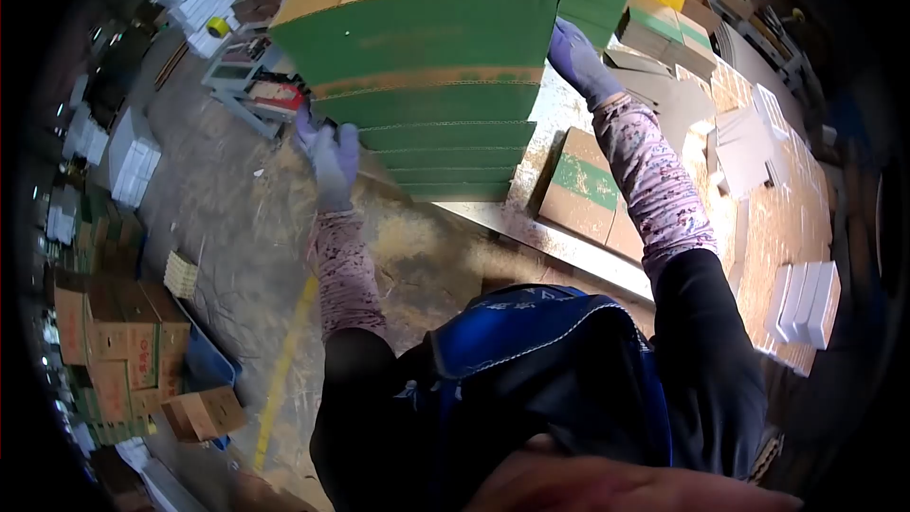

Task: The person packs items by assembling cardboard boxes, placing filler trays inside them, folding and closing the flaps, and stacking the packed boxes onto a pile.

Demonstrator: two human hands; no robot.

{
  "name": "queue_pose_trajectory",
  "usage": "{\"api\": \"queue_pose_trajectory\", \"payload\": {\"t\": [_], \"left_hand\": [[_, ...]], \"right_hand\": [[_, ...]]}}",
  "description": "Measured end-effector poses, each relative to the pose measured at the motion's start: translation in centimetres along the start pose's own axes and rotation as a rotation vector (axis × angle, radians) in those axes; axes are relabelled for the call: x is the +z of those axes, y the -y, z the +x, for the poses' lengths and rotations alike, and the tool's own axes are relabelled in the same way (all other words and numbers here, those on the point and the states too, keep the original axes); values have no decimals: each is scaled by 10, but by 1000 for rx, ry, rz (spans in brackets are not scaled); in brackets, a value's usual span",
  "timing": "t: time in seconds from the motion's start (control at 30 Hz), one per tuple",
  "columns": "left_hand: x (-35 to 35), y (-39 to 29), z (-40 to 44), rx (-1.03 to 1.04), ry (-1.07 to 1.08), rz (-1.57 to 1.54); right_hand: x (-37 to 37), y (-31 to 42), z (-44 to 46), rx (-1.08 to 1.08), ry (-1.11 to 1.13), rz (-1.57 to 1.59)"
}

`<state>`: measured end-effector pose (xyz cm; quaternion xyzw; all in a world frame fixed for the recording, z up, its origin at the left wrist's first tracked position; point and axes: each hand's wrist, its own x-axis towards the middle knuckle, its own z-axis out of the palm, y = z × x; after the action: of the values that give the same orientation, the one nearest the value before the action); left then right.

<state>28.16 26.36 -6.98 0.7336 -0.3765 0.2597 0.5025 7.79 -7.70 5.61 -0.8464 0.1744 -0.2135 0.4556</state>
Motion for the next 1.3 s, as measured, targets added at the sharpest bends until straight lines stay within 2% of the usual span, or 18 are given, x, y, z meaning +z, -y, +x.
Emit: {"api": "queue_pose_trajectory", "payload": {"t": [0.03,0.1,0.17,0.23,0.3,0.37,0.47,0.57,0.67,0.77,0.83,0.87,0.9,0.93,1.0,1.1,1.17,1.3], "left_hand": [[0,19,-1,6,17,-13],[15,51,-5,-602,75,-1415],[32,37,0,-714,71,-1553],[51,30,-5,-853,-55,-1135],[62,42,-10,-883,-75,-1070],[62,52,-12,-919,-74,-981],[57,82,-24,-707,16,-1059],[61,108,-40,-89,125,-309],[57,-6,-68,-351,-77,-198],[109,-44,-188,-455,168,-321],[170,-62,-263,-706,593,-530],[190,-130,-246,-1016,538,-770],[214,-146,-244,-1025,641,-771],[238,-161,-242,-1027,746,-769],[299,-87,-294,-440,1110,-204],[257,-154,-223,-433,1245,-55],[219,-220,-165,-194,1221,170],[206,-306,-77,22,990,146]], "right_hand": [[2,-14,-3,-120,-104,-113],[30,-34,-21,141,-150,317],[62,-72,-29,225,-129,509],[94,-89,-36,13,-246,447],[100,-93,-34,-168,-274,403],[87,-77,-40,12,-21,497],[86,-66,-48,139,-91,485],[98,-102,-57,147,-223,445],[22,-132,-154,314,119,157],[-40,-237,-291,630,-326,215],[-73,-350,-401,862,-675,-264],[-85,-355,-433,941,-730,-354],[-94,-352,-458,1019,-787,-446],[-97,-350,-469,1050,-621,-179],[-89,-317,-458,1074,-437,144],[-131,-299,-460,1076,-313,42],[-166,-265,-470,906,-529,288],[-240,-198,-431,484,-955,160]]}}
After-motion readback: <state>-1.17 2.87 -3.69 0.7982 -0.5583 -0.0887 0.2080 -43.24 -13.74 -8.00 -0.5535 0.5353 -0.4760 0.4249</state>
